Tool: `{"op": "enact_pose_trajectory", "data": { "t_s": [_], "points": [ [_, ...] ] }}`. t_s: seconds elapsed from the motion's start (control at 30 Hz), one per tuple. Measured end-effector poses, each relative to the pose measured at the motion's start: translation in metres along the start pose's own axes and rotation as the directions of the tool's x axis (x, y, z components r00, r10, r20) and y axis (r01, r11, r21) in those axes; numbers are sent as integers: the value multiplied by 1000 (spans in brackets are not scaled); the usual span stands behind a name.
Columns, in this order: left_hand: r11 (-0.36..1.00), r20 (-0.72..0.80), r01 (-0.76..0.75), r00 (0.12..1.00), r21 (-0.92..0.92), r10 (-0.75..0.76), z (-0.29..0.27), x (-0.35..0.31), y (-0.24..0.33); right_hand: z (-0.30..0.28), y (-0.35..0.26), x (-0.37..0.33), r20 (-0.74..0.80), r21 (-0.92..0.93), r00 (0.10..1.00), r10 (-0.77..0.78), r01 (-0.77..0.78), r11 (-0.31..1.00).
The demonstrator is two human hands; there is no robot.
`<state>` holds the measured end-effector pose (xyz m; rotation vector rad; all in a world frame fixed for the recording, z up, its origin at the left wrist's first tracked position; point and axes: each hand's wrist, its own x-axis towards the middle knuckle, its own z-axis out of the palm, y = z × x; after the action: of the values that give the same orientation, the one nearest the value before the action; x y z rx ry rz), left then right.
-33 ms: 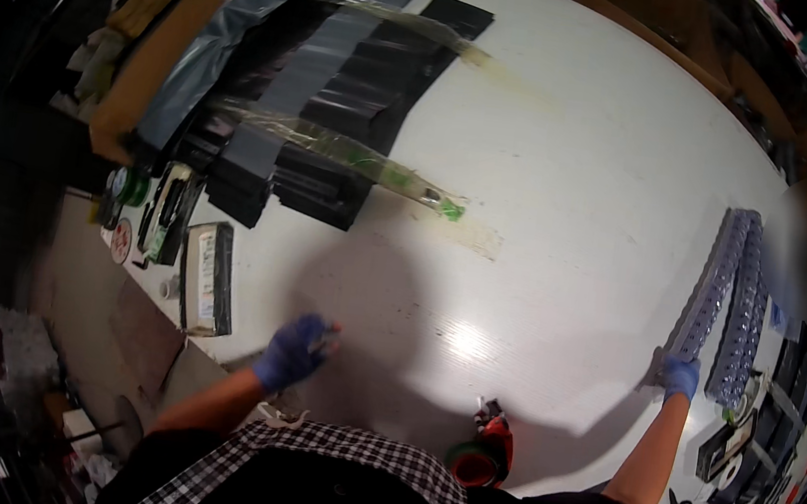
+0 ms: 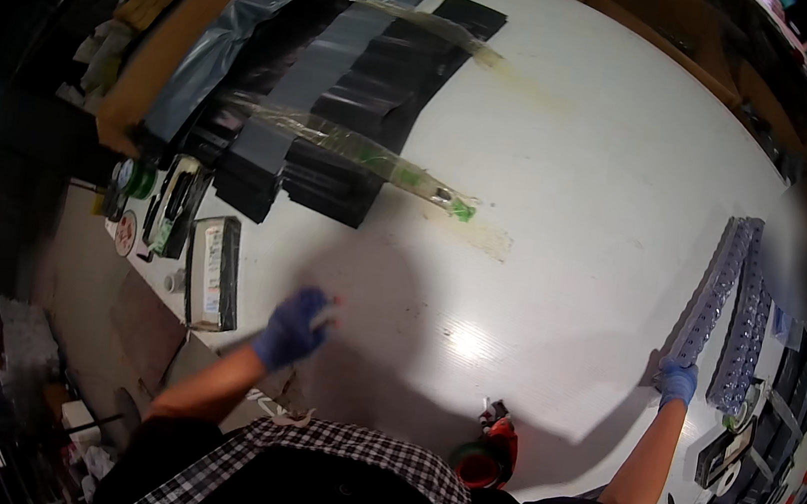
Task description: The person places bubble-wrapped items into gray poly mailers, folds the tops, applies shipping labels, and seals the packages with a handheld tape gun. The person repeats this process for several items on a cluttered workbench.
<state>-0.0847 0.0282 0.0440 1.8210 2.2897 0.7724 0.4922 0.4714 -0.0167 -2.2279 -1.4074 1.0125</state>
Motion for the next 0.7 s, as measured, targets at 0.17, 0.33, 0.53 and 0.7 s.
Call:
{"op": "enact_pose_trajectory", "data": {
  "t_s": [0.17, 0.33, 0.53, 0.7],
  "points": [
    [966, -105, 104, 991, 236, -81, -58, 123, -133, 66, -79, -172, 600, 772, 785, -153, -518, 367],
    [826, 222, 130, 930, 548, -294, -92, 169, -229, 120, -88, -363, 692, 679, 708, -141, -573, 459],
    [860, 492, -194, 867, 473, -75, -127, 161, -278, 228, -45, -436, 484, 368, 875, -15, -188, 911],
    [914, 333, -125, 943, 386, -11, -107, 154, -311, 253, -49, -451, 307, 335, 942, -135, 26, 942]
  ]
}}
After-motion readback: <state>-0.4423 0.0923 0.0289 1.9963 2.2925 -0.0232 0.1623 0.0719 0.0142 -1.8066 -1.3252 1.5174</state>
